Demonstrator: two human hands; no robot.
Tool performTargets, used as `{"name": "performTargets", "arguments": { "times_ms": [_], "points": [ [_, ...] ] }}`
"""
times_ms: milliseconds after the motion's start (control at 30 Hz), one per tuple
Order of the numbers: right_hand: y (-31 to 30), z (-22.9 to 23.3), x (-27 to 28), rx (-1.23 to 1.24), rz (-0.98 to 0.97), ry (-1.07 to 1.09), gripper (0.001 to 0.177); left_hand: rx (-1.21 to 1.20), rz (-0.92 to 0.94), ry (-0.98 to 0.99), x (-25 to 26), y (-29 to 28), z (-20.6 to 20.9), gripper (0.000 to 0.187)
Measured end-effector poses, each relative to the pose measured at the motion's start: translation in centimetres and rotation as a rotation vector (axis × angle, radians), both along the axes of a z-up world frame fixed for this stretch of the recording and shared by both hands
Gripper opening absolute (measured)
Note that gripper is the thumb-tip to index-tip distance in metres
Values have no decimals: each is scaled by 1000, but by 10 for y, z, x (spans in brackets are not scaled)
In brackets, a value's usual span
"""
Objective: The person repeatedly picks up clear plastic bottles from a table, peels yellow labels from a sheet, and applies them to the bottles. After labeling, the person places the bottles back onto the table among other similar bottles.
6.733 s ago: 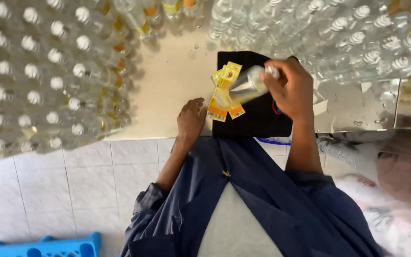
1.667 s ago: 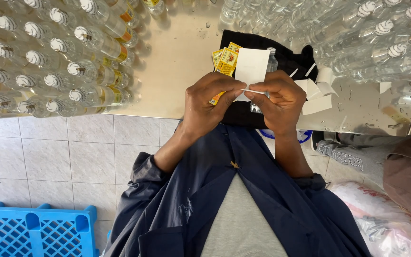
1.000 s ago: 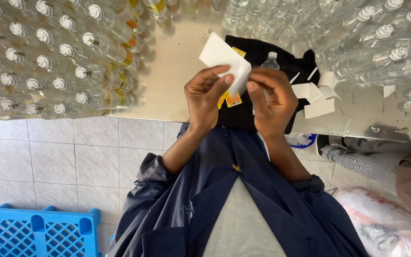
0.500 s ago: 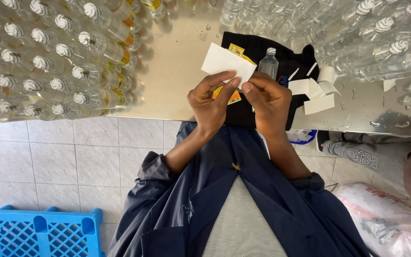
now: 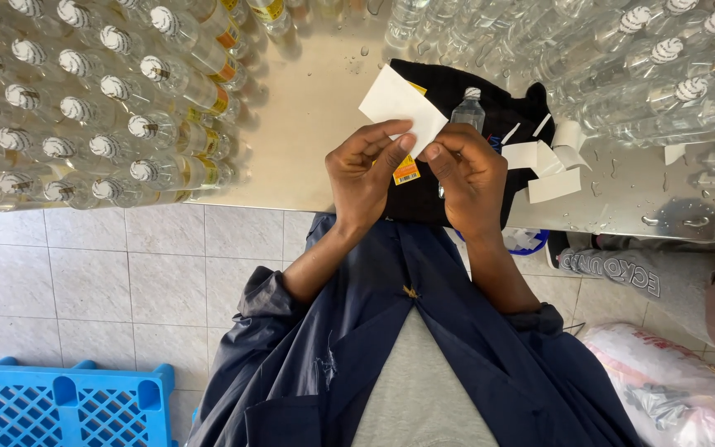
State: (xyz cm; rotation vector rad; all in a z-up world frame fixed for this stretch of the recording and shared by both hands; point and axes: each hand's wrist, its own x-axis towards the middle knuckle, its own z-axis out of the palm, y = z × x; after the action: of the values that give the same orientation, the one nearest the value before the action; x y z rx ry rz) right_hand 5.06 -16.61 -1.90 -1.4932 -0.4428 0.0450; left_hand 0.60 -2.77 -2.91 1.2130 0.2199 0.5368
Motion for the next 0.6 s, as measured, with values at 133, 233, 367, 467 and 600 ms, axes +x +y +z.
{"name": "performTargets", "arguments": {
  "times_ms": [133, 233, 367, 467, 600],
  "points": [
    [4, 0, 1, -48, -64, -99, 15, 52, 5, 29, 0, -1, 0, 20],
    [-4, -15, 5, -48, -117, -134, 12, 44, 35, 17, 1, 11, -12, 19],
    [-29, -49, 16, -43, -177, -128, 10, -46, 20, 6, 3, 35, -13, 18],
    [-60, -78, 21, -44, -215, -42, 7, -267, 48, 11, 8, 40, -34, 17],
    [-84, -74, 17, -92, -471, 209, 6, -422, 127, -21, 8, 59, -32, 19]
  ]
}}
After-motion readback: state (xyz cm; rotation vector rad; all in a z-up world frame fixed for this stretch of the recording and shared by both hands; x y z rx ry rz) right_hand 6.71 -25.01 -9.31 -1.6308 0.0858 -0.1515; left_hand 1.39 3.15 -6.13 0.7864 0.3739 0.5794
